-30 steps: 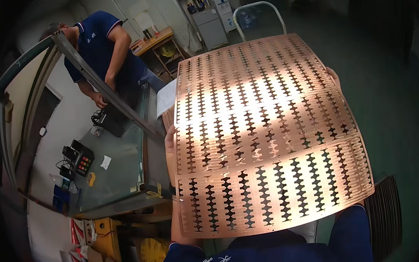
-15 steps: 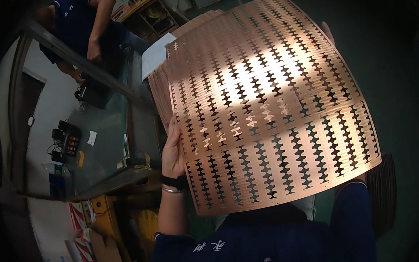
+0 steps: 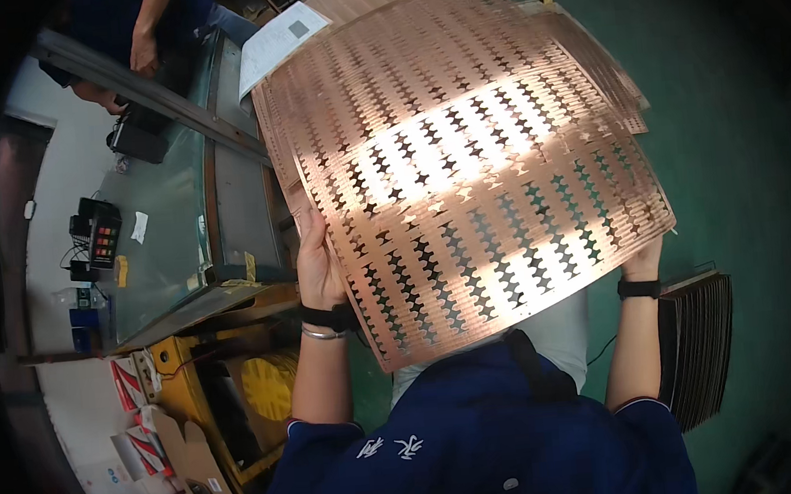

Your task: The recorder is using a stylus to mark or inspect perforated copper sheets on a fabrication floor.

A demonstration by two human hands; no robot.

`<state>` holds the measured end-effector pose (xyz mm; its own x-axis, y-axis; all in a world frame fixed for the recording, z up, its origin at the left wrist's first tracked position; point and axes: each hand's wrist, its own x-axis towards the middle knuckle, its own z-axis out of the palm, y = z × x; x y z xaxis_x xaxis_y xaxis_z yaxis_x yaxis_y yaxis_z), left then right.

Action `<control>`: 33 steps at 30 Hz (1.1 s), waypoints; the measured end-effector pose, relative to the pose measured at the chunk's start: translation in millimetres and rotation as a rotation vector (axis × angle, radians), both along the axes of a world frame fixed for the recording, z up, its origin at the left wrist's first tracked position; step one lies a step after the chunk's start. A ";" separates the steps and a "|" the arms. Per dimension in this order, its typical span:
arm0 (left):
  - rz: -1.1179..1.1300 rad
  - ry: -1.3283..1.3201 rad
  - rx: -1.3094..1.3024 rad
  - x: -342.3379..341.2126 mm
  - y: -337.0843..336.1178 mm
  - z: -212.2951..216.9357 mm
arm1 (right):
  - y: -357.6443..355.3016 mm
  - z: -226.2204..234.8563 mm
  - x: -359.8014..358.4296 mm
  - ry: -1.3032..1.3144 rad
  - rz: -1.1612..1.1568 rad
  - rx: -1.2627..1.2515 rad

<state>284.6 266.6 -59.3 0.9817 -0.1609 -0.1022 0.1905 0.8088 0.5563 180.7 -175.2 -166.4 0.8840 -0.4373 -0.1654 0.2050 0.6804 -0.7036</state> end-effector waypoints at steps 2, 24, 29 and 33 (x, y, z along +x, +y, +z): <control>0.021 0.025 0.014 1.0 0.1 -9.0 | 14.7 29.6 -2.1 0.075 -0.105 0.151; 0.121 0.028 0.259 -10.0 -7.3 -34.2 | 34.6 81.8 -32.0 0.274 -0.196 -0.634; 0.137 0.003 0.311 -10.1 -4.6 -40.0 | 39.0 91.2 -32.8 0.285 -0.224 -0.692; 0.203 0.054 0.401 -9.4 -12.2 -33.5 | 36.9 92.4 -36.5 0.265 -0.226 -0.702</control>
